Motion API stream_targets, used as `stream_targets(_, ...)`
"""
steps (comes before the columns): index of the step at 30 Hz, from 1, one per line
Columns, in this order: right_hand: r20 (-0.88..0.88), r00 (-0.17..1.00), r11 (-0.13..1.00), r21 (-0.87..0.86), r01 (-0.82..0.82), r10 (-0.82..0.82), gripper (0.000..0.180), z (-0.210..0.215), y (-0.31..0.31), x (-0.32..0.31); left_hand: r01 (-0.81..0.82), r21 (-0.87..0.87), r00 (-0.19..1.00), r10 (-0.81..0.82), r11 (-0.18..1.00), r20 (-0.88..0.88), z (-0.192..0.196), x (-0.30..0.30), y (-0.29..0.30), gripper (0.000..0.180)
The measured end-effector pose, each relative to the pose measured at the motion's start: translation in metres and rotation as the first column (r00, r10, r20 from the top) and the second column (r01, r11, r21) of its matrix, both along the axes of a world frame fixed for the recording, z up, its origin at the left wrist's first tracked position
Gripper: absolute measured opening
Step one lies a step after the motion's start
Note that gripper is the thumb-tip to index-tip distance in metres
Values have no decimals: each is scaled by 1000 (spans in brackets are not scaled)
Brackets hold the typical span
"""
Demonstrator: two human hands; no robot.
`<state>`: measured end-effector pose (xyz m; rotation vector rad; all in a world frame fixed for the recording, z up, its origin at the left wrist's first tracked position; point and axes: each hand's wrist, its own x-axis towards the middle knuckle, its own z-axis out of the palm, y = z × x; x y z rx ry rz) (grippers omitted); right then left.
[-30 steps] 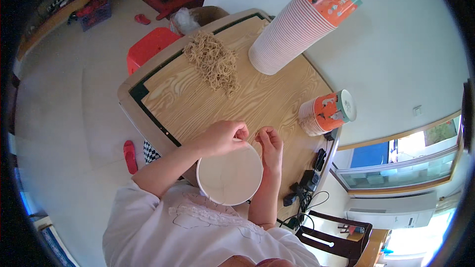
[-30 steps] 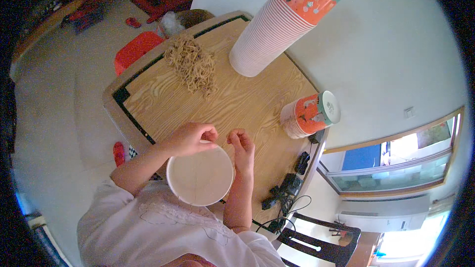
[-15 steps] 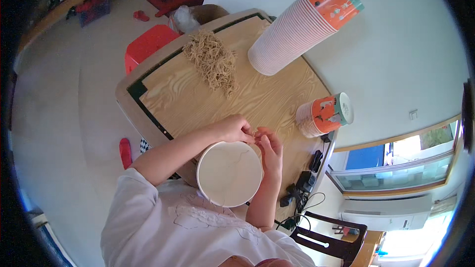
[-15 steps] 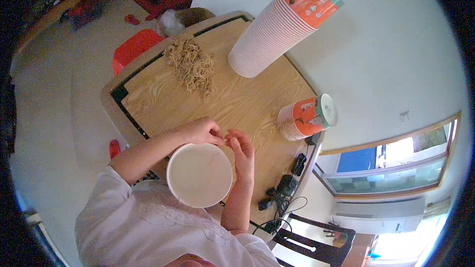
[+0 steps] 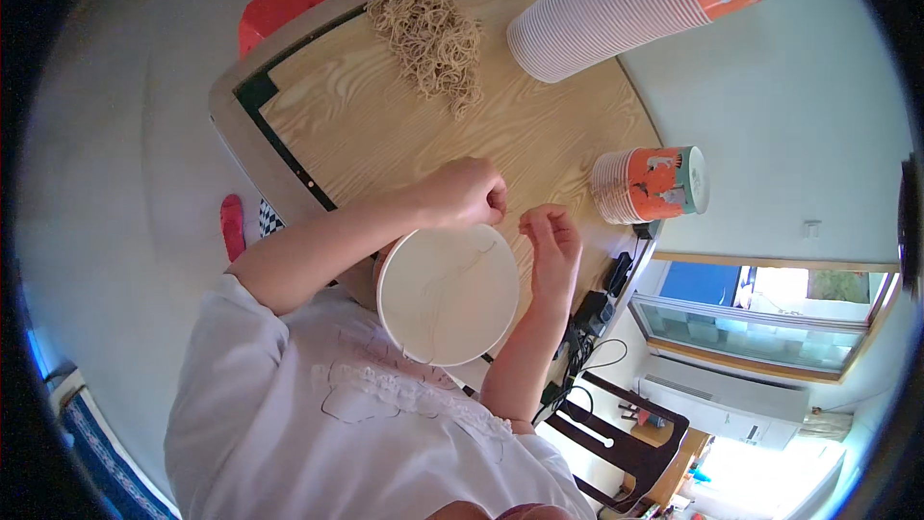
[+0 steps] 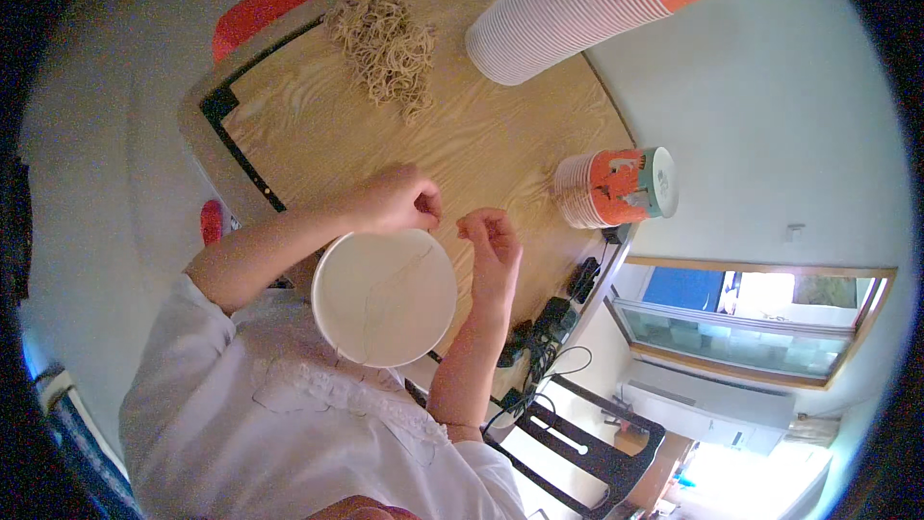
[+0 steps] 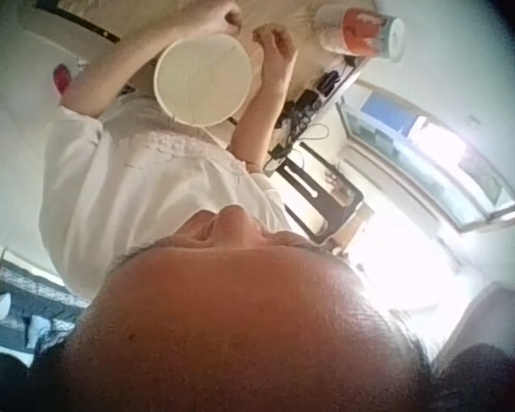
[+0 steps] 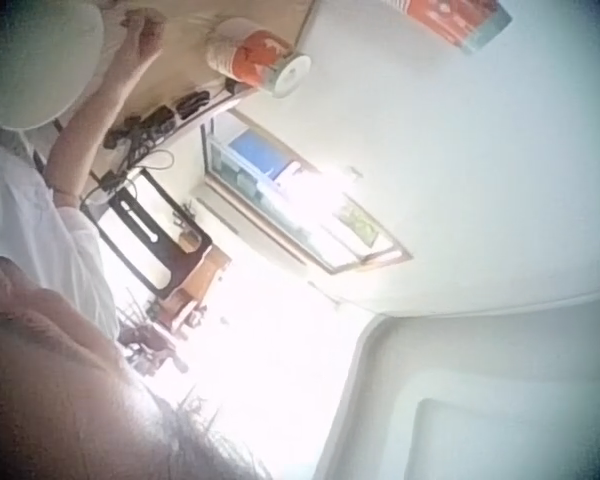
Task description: Threading elastic cords through pre-punched holes in paper cups as part of a manual assembly or packaging process.
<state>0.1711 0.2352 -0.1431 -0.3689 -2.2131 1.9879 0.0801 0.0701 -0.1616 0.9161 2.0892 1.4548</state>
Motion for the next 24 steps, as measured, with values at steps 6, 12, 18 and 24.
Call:
stream_targets(6, 48, 999, 998, 66, -17, 14, 3, 15, -12, 2, -4, -23, 999, 5, 1000, 35, 14, 4, -2, 16)
stream_targets(12, 2, 1000, 1000, -25, 16, -16, 3, -5, -11, -1, 25, -35, 1000, -25, 999, 10, 5, 4, -2, 18)
stream_targets(18, -115, 971, 867, -481, 130, -209, 4, -3, -16, -3, 0, 12, 997, 0, 1000, 72, 3, 3, -4, 17)
stream_targets(24, -193, 973, 989, -95, 110, -127, 14, 4, -9, -3, -3, -29, 998, 5, 1000, 61, 8, 3, -5, 17)
